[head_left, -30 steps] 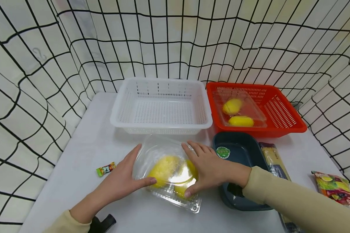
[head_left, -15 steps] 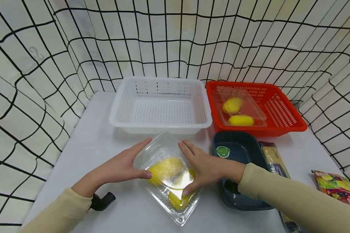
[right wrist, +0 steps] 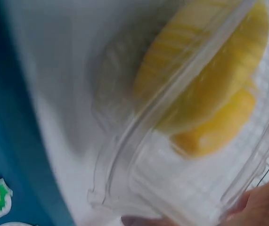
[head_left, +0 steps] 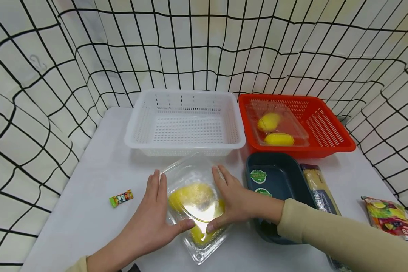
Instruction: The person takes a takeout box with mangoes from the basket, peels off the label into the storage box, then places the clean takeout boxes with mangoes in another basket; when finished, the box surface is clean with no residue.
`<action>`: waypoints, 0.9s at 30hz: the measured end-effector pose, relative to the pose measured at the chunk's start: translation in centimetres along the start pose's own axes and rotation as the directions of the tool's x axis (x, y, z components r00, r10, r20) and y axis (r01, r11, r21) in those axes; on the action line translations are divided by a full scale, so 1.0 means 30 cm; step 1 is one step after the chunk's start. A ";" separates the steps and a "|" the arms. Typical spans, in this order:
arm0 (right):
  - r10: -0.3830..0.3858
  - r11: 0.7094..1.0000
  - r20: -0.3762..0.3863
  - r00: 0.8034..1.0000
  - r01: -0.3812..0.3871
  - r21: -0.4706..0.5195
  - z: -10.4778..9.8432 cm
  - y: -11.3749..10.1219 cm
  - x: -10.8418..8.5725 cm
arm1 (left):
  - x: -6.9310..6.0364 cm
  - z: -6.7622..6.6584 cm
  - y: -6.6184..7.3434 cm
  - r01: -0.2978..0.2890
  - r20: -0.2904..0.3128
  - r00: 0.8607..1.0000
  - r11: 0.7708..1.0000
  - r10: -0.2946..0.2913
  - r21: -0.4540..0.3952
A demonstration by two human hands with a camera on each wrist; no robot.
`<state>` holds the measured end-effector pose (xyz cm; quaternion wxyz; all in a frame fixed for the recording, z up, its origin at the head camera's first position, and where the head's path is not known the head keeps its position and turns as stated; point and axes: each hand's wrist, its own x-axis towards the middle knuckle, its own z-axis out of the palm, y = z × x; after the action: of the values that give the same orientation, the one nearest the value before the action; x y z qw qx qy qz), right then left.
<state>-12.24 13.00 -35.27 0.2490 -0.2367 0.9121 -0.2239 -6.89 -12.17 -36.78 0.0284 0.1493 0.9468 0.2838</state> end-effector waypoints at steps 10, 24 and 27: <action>0.094 0.995 -0.069 0.993 -0.091 0.047 0.018 -0.017 -0.020 | 0.051 -0.023 -0.043 -0.075 0.158 0.984 0.997 0.077 -0.021; 0.086 0.995 -0.101 0.991 -0.080 0.067 0.027 0.002 -0.021 | 0.146 -0.111 -0.117 -0.142 0.377 0.905 0.975 0.198 -0.171; 0.086 0.994 -0.109 0.990 -0.078 0.078 0.031 0.000 -0.022 | 0.132 -0.114 -0.104 -0.145 0.373 0.906 0.975 0.200 -0.170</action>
<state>-11.20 13.09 -35.77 0.2149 -0.1767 0.9247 -0.2600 -11.98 -15.27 -35.51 0.2004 0.2833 0.8835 0.3148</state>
